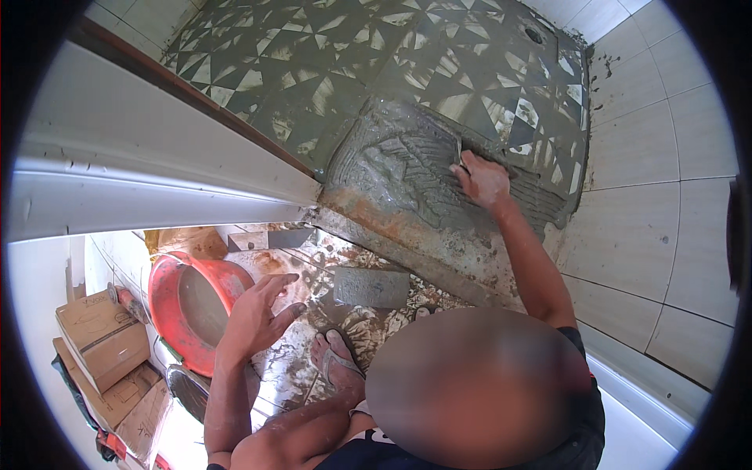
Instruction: Apply and spread grout or mortar onto a tiled floor using a trowel.
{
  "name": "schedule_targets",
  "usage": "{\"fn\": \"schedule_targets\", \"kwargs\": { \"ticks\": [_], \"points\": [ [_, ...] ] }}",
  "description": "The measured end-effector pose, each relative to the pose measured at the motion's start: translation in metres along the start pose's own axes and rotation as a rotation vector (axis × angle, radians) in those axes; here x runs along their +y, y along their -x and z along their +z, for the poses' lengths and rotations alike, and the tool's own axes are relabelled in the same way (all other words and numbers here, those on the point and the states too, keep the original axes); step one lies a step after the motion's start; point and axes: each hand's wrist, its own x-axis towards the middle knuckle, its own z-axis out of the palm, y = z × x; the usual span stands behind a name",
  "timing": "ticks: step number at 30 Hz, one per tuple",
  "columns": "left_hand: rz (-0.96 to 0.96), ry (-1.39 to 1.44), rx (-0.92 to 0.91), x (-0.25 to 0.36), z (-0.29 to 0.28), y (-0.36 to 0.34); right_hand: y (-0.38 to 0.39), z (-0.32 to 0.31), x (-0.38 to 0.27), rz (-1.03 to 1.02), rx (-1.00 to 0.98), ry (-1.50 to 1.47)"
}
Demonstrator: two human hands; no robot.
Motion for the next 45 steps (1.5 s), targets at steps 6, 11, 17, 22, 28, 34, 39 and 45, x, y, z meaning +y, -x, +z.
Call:
{"fn": "schedule_targets", "kwargs": {
  "ticks": [6,11,17,22,28,34,39,45],
  "points": [
    [-0.027,0.008,-0.006,-0.005,0.005,0.004,-0.051,-0.01,0.013,-0.055,-0.037,0.048],
    [-0.087,0.013,-0.016,-0.01,0.006,0.007,-0.077,0.004,0.011,-0.146,0.005,0.004],
    [-0.13,0.035,-0.023,-0.011,0.01,0.007,-0.103,0.02,-0.012,-0.108,-0.107,0.025],
    [-0.128,0.015,-0.024,-0.01,0.008,0.004,-0.088,0.028,-0.032,-0.135,-0.101,-0.053],
    [-0.103,0.007,-0.022,-0.007,0.006,0.001,-0.044,0.023,-0.058,-0.127,-0.117,-0.095],
    [-0.081,-0.007,-0.013,-0.008,0.004,0.007,-0.009,0.02,-0.084,-0.09,-0.14,-0.1],
    [-0.072,-0.009,0.007,-0.01,0.005,0.01,0.022,0.02,-0.099,-0.118,-0.138,-0.123],
    [-0.087,0.043,0.033,-0.015,-0.001,0.019,0.074,0.007,-0.092,0.346,0.008,-0.179]
  ]
}}
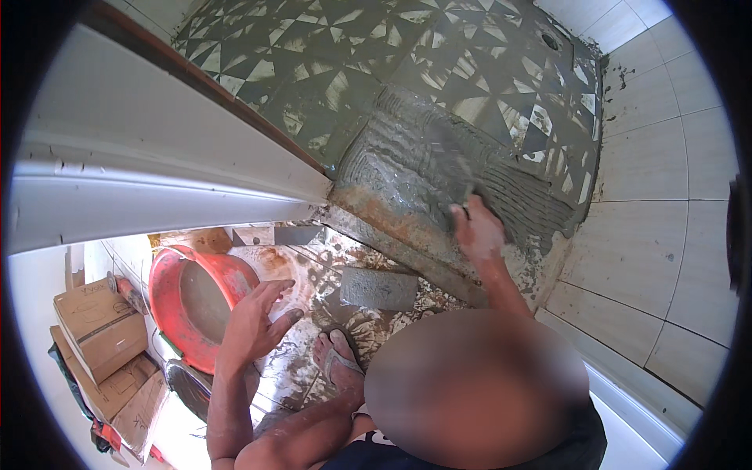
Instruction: Apply and spread grout or mortar onto a tiled floor using a trowel.
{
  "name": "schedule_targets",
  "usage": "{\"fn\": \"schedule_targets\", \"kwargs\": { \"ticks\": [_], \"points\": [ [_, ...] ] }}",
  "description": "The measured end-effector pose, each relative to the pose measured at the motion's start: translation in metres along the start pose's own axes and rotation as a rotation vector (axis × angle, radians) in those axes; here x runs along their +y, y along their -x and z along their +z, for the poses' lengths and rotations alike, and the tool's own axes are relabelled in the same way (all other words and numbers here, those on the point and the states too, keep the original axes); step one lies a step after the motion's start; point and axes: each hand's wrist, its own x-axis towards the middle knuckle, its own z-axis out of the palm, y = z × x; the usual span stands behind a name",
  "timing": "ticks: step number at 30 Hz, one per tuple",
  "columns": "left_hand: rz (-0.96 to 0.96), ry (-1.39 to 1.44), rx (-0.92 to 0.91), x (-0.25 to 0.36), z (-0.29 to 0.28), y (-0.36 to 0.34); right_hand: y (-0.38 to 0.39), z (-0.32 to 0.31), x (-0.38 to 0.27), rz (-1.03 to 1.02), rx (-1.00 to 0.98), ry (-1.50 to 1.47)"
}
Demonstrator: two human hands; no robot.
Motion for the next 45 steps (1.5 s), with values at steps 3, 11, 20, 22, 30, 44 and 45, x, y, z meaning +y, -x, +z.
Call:
{"fn": "schedule_targets", "kwargs": {
  "ticks": [3,11,20,22,30,44,45],
  "points": [
    [0.003,0.024,-0.005,0.0,-0.001,-0.002,0.027,-0.023,0.045,0.282,0.051,0.116],
    [0.064,-0.016,-0.051,-0.003,-0.001,-0.021,0.049,-0.028,0.094,0.477,0.07,0.178],
    [0.174,-0.085,-0.05,0.007,0.003,-0.031,0.016,-0.007,0.026,0.381,-0.074,0.069],
    [0.16,-0.093,-0.054,0.008,0.003,-0.028,0.008,-0.002,-0.002,0.341,-0.102,0.035],
    [0.17,-0.045,-0.025,0.016,0.001,-0.028,-0.008,0.02,-0.054,-0.018,-0.155,-0.075],
    [0.113,-0.036,-0.027,0.003,0.006,-0.018,0.005,0.002,0.009,-0.477,-0.202,0.166],
    [0.106,-0.036,-0.025,0.005,0.005,-0.018,-0.004,0.006,0.005,-0.469,-0.201,0.164]
  ]
}}
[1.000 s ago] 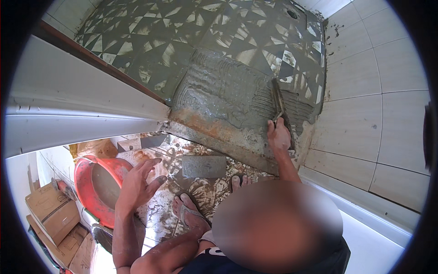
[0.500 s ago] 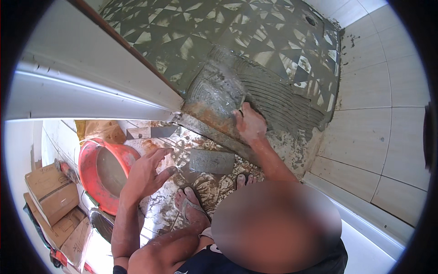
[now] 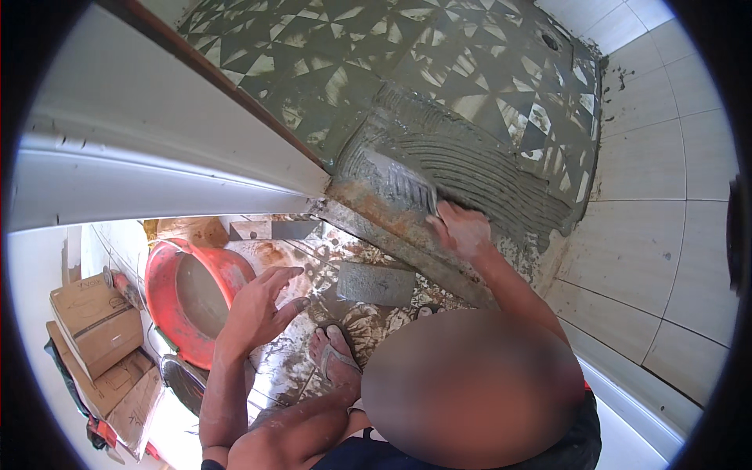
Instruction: Apply and spread grout or mortar onto a tiled floor using a trowel.
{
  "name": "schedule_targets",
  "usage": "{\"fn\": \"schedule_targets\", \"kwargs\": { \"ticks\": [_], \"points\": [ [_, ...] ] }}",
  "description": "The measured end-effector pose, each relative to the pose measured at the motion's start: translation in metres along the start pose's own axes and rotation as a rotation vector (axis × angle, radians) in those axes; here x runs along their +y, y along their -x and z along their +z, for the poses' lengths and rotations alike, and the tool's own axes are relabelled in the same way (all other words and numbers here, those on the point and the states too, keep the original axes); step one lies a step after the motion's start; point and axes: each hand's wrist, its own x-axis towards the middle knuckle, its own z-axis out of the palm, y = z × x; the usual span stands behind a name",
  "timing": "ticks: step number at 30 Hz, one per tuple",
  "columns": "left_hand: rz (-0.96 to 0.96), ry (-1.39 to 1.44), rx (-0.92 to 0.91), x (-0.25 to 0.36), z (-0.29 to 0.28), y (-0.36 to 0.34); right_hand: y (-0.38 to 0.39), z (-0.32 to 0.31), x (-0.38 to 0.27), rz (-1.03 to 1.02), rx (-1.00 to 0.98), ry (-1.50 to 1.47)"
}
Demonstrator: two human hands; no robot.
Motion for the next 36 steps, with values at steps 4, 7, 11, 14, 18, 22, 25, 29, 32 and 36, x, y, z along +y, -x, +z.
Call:
{"fn": "schedule_targets", "kwargs": {
  "ticks": [4,7,11,14,18,22,25,29,32,36],
  "points": [
    [-0.026,0.021,-0.003,0.007,-0.004,-0.001,-0.039,0.001,0.0,0.003,0.036,-0.067],
    [-0.024,0.007,-0.017,0.007,-0.005,-0.002,-0.058,0.001,0.008,0.054,0.043,-0.072],
    [-0.033,0.029,-0.025,0.007,0.003,-0.005,-0.061,-0.013,0.018,0.152,0.056,-0.071],
    [-0.012,0.031,-0.042,-0.003,0.004,0.0,-0.042,-0.012,0.01,0.235,0.148,-0.137],
    [-0.122,0.053,-0.037,-0.011,0.003,0.004,0.018,-0.024,0.01,0.589,0.209,-0.307],
    [-0.109,0.087,-0.043,-0.012,0.007,-0.003,0.095,-0.029,0.046,1.013,0.373,-0.289],
    [-0.134,0.115,-0.063,0.002,0.007,-0.014,0.139,-0.036,0.078,1.237,0.415,-0.22],
    [-0.057,0.052,-0.095,0.004,0.006,-0.029,0.165,-0.035,0.103,1.372,0.372,-0.154],
    [0.001,0.024,-0.1,0.01,-0.001,-0.035,0.166,-0.026,0.114,1.354,0.371,-0.15],
    [0.026,0.043,-0.098,0.011,0.0,-0.037,0.167,-0.012,0.129,1.344,0.337,-0.165]
  ]
}}
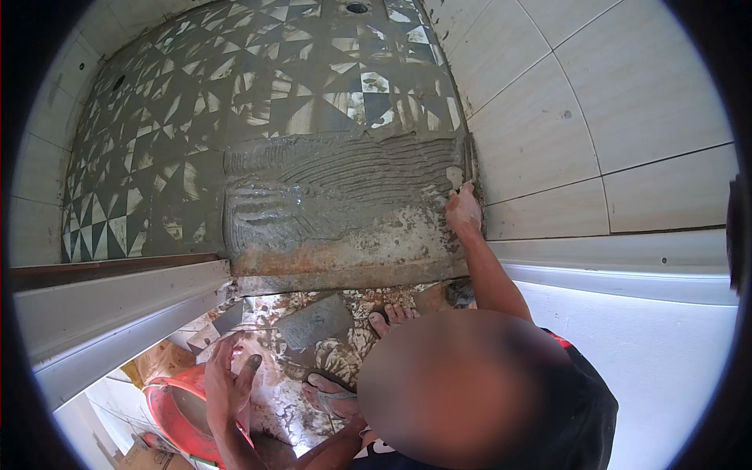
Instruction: Apply and spread grout or mortar onto a tiled floor using a trowel.
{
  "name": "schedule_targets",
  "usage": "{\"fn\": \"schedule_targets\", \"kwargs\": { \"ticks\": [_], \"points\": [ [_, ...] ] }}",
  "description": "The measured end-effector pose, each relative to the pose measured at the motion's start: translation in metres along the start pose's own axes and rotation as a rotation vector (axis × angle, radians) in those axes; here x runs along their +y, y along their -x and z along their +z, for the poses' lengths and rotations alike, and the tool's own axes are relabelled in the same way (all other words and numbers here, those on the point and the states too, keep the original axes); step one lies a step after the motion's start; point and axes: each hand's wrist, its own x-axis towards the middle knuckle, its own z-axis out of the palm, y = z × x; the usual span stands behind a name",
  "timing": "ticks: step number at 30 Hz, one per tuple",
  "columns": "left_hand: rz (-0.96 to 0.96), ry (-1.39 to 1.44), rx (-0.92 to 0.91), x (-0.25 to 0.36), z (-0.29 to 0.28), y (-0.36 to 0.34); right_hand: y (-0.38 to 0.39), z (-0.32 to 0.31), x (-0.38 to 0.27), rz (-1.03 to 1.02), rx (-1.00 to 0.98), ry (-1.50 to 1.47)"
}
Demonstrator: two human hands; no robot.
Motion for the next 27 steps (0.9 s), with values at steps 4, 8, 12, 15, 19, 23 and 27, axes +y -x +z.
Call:
{"fn": "schedule_targets", "kwargs": {
  "ticks": [4,8,12,15,19,23,27],
  "points": [
    [0.015,-0.035,0.016,-0.007,0.009,0.001,0.006,0.01,-0.012,-0.023,-0.069,-0.037],
    [0.046,-0.075,-0.007,-0.001,0.013,-0.003,0.035,0.008,-0.041,-0.118,-0.149,-0.015],
    [0.07,-0.13,-0.003,-0.002,0.004,-0.011,0.05,-0.001,-0.053,-0.186,-0.265,0.016],
    [0.07,-0.059,0.057,0.0,-0.002,-0.007,0.04,-0.005,-0.045,0.036,-0.217,-0.064],
    [0.114,0.003,0.009,0.01,0.023,-0.029,-0.055,0.013,0.089,-0.425,0.577,-0.022],
    [-0.061,-0.058,0.008,-0.008,0.007,0.006,0.024,0.016,-0.034,0.144,-0.146,-0.557],
    [-0.005,-0.04,-0.01,0.001,0.016,-0.011,0.006,0.026,-0.016,0.001,-0.184,-0.506]
  ]
}}
